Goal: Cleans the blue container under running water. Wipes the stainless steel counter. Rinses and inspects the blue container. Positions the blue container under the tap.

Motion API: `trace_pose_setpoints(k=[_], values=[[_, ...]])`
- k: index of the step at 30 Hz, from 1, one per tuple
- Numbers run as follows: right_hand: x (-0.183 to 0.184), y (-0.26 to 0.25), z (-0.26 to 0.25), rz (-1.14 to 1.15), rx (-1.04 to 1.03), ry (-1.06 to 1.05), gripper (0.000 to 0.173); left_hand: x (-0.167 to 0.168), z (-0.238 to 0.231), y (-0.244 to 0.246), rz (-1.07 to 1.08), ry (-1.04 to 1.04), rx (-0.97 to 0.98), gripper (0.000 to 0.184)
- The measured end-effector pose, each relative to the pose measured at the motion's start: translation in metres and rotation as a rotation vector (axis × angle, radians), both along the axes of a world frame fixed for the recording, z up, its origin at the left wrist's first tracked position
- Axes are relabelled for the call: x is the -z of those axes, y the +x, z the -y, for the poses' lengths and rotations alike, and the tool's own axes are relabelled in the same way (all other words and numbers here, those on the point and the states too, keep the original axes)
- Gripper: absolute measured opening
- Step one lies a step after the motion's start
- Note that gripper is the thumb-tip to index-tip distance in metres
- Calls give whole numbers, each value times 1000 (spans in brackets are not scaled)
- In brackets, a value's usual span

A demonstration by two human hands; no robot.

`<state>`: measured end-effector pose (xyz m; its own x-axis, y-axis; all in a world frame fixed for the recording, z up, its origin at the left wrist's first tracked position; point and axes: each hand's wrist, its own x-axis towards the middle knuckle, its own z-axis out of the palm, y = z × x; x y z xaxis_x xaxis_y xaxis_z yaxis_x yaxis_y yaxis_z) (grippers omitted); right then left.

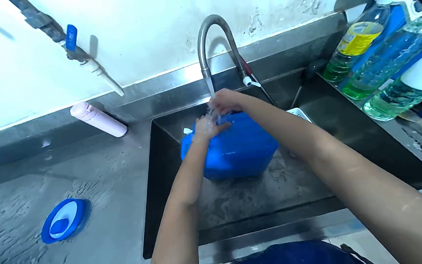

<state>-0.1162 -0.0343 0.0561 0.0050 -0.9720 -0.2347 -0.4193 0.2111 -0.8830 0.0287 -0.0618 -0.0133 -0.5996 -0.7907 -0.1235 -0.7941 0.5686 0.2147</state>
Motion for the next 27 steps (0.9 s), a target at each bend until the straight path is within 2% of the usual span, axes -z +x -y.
trace_pose_setpoints(k=[2, 3, 4, 6, 7, 9, 11, 13, 15, 17, 19, 21, 22, 24, 25, 27], values=[[30, -47, 12, -255, 238, -100, 62, -2, 1, -10, 80, 58, -89, 71], [47, -70, 18, -205, 345, -98, 75, -2, -5, -20, 65, 59, -80, 67], [63, -85, 24, -40, 430, -81, 76, -5, -10, -31, 62, 61, -44, 64], [83, -97, 24, 352, 385, 32, 61, -7, -13, -41, 81, 87, -22, 63], [87, -102, 17, 369, 316, 67, 62, -4, -10, -36, 75, 103, -60, 64], [91, -100, -6, 144, 179, 67, 69, -3, 0, -2, 36, 132, -203, 69], [85, -69, -27, -143, 83, 124, 78, -14, -3, 40, 45, 153, -347, 73], [69, -29, -12, -372, 31, 112, 82, -32, -31, 74, 77, 192, -418, 73], [41, 21, 24, -567, -110, 12, 85, -50, -72, 113, 88, 282, -406, 70], [6, 89, 27, -717, -325, -113, 81, -47, -112, 157, 55, 430, -337, 62], [0, 140, 9, -738, -565, -421, 69, -35, -126, 215, 5, 472, -350, 55], [24, 155, 3, -701, -707, -767, 70, -20, -116, 298, -91, 251, -482, 44], [33, 151, 11, -682, -707, -831, 69, -11, -106, 348, -89, 101, -558, 46], [36, 127, 40, -706, -562, -693, 52, 10, -87, 452, -70, -121, -665, 59], [34, 121, 54, -740, -393, -541, 47, 18, -80, 497, -67, -191, -685, 58], [38, 120, 72, -809, -46, -261, 57, 35, -75, 554, -87, -233, -705, 34]])
